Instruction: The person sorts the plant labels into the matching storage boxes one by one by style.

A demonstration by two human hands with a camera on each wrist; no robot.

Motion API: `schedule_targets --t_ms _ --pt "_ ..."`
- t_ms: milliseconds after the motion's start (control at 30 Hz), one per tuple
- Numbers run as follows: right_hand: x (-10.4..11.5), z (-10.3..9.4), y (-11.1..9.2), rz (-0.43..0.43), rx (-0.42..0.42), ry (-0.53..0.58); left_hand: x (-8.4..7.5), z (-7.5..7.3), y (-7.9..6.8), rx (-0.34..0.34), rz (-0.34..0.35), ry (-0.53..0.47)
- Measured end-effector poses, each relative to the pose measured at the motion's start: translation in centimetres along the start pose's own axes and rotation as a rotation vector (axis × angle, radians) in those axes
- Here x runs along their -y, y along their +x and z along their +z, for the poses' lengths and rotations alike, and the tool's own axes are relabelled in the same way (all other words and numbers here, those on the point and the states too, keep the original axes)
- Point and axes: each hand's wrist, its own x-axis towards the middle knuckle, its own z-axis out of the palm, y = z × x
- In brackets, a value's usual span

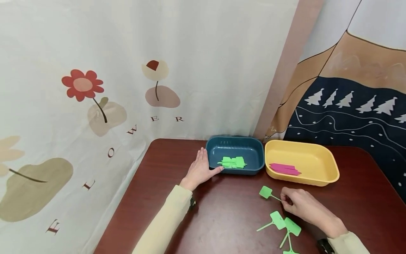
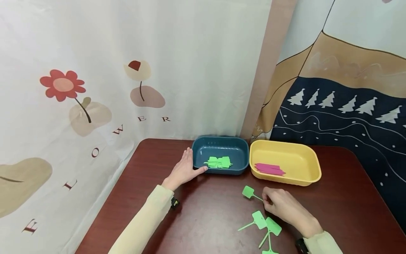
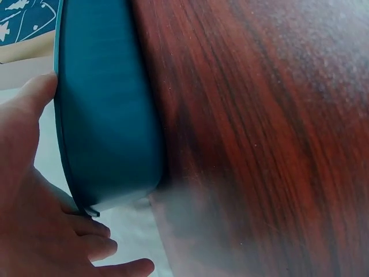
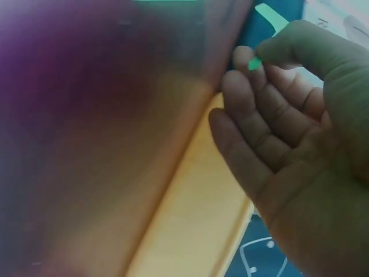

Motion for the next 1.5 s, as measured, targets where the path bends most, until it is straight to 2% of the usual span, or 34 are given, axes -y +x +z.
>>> schedule_targets --t_ms 200,400,533,700,900,1200,1500 --pt "1.6 -1.7 1.3 -0.078 -0.09 -0.033 -0.3 0.0 0.0 -0.004 0.011 -0.015" --pt "2.7 -2.0 3.7 -0.141 -0.242 -0.113 -0.3 -0.1 0.0 0.006 -0.002 -0.006" --pt "3.1 -1.9 5.3 -0.145 -0.326 -0.123 -0.2 -0.2 -0.1 0.012 -0.004 -0.012" --pt "3.8 -2.2 7.1 -0.119 -0.366 -0.106 -0.3 -0.4 0.0 0.012 -0.002 -0.025" --pt "4.6 -1.9 9.7 -0.095 -0.368 -0.103 -0.3 -0.3 0.0 0.006 -0.001 -0.02" --pt "4.8 -0.8 13.0 -0.023 -0.282 -0.098 -0.3 -0.3 0.0 0.008 0.0 -0.019" --pt "4.4 0.1 15.0 0.03 -0.212 -0.08 -0.2 -0.3 0.0 0.003 0.007 -0.012"
